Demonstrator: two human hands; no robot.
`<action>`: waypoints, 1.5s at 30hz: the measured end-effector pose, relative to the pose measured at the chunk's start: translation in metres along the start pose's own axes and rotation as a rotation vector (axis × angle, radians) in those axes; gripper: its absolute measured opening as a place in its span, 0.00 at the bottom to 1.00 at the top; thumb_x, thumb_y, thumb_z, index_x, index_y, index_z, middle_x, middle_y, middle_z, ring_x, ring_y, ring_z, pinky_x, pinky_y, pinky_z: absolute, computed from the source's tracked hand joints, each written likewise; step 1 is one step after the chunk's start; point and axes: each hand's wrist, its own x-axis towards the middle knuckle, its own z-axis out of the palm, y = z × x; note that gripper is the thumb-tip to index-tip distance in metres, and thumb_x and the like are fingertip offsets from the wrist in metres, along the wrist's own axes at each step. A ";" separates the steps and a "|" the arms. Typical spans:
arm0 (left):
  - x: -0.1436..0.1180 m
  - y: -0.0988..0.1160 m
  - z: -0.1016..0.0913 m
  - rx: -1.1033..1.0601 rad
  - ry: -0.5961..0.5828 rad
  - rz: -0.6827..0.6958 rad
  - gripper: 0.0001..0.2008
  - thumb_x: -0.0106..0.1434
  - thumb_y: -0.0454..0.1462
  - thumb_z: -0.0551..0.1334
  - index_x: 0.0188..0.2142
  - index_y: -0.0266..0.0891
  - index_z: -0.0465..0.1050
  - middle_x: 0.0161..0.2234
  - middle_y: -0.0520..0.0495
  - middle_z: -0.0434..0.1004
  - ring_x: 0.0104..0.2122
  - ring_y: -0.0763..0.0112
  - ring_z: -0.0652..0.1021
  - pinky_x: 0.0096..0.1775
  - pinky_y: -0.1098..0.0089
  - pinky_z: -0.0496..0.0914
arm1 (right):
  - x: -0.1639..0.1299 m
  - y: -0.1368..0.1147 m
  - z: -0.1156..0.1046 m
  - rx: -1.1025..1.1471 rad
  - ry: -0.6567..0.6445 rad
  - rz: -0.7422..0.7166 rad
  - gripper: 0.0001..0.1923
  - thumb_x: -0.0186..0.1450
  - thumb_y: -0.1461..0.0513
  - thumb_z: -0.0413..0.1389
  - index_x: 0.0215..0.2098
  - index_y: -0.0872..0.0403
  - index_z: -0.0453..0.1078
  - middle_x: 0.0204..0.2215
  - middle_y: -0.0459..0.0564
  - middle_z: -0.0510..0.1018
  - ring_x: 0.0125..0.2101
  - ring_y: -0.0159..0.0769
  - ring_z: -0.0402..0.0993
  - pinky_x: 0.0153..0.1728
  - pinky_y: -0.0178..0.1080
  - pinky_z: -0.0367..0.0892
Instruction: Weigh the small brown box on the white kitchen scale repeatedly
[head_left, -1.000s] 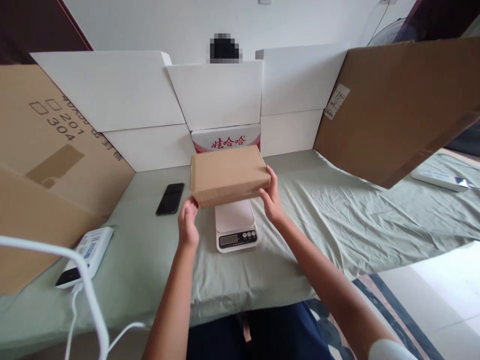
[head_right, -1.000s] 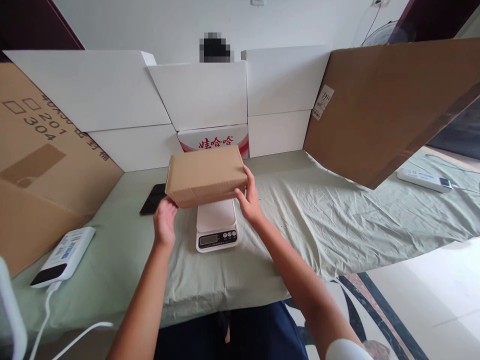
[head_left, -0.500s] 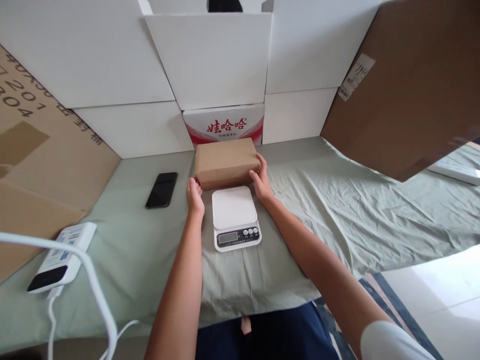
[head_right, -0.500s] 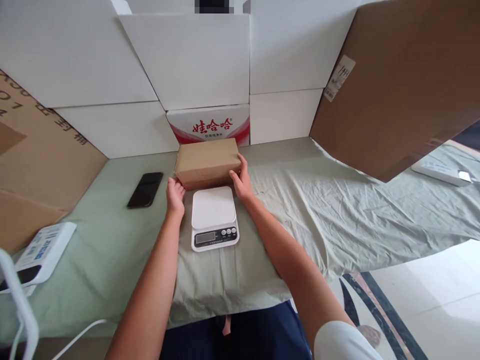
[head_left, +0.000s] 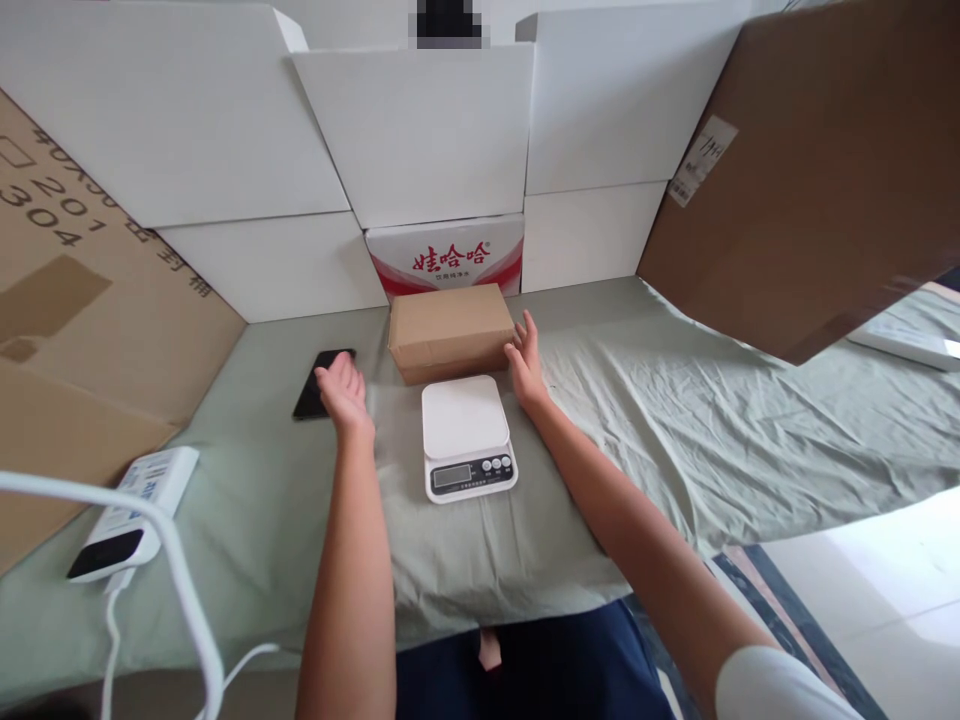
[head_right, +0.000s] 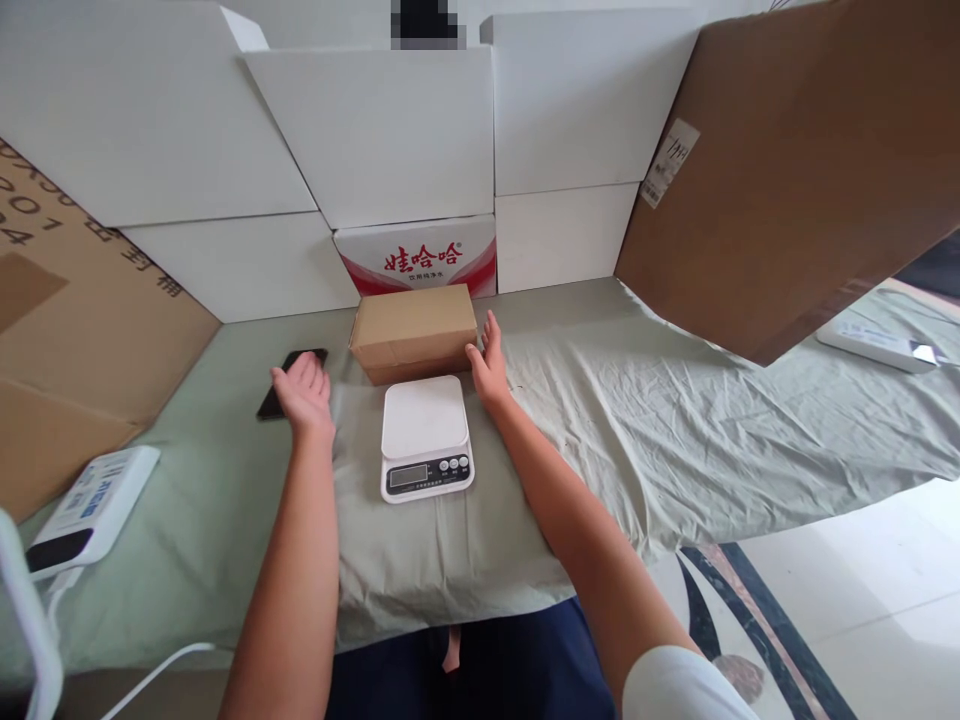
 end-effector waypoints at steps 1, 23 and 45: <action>-0.001 -0.001 0.002 0.012 -0.022 -0.012 0.43 0.70 0.63 0.41 0.66 0.37 0.71 0.73 0.31 0.61 0.72 0.57 0.64 0.70 0.59 0.59 | 0.000 -0.001 0.001 0.014 -0.006 0.009 0.47 0.69 0.40 0.51 0.77 0.46 0.39 0.78 0.53 0.51 0.77 0.48 0.49 0.76 0.60 0.49; -0.016 -0.032 0.025 0.105 -0.197 -0.109 0.41 0.69 0.63 0.52 0.64 0.34 0.73 0.68 0.26 0.69 0.69 0.50 0.69 0.69 0.53 0.59 | 0.000 -0.013 0.005 -0.012 -0.069 0.032 0.45 0.66 0.46 0.55 0.76 0.48 0.45 0.75 0.54 0.60 0.71 0.51 0.62 0.74 0.59 0.54; -0.013 -0.035 0.025 0.135 -0.177 -0.116 0.41 0.68 0.64 0.53 0.64 0.35 0.74 0.67 0.26 0.69 0.69 0.49 0.69 0.68 0.53 0.62 | 0.004 -0.004 0.003 -0.027 -0.039 0.052 0.42 0.68 0.44 0.52 0.74 0.50 0.51 0.73 0.55 0.63 0.73 0.51 0.59 0.75 0.59 0.52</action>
